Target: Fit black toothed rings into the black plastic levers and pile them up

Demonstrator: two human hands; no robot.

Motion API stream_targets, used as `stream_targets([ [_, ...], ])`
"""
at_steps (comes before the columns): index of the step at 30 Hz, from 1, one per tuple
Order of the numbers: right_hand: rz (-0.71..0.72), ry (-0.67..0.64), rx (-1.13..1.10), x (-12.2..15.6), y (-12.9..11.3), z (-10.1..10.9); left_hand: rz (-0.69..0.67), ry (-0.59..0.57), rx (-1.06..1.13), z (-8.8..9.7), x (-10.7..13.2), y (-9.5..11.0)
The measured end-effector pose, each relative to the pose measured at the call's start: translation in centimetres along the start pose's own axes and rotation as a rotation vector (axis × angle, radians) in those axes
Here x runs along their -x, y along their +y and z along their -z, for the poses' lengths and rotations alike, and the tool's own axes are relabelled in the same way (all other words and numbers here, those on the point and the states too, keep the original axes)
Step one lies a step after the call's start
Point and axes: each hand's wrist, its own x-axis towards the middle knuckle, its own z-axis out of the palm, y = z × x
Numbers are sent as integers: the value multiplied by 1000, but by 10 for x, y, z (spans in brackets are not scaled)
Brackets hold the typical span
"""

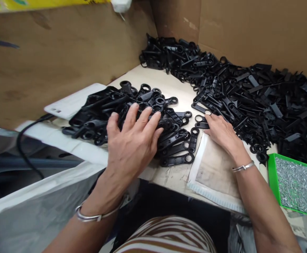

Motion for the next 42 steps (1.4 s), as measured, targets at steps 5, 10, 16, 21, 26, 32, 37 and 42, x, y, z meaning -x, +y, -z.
stream_targets([
  [5, -36, -33, 137, 9, -7, 6, 33, -19, 41, -2, -3, -2],
  [10, -105, -9, 187, 60, -8, 3, 21, -28, 88, 0, 1, 1],
  [16, -247, 42, 44, 108, 7, -8, -2, -45, 165, -5, 5, 7],
  [21, -319, 118, -103, 125, 20, -16, -47, -22, 169, -7, 9, 10],
  [26, -305, 222, -190, 135, 25, -21, -82, 45, 137, -6, 10, 9],
  [32, -194, 445, -261, 153, 16, -20, -349, 209, 270, -3, 21, 44],
  [37, -16, 554, -342, 169, -13, -29, -630, 10, 447, -18, 27, 96],
  [42, -53, 554, -547, 178, -23, -28, -678, -194, 523, -48, 24, 118],
])
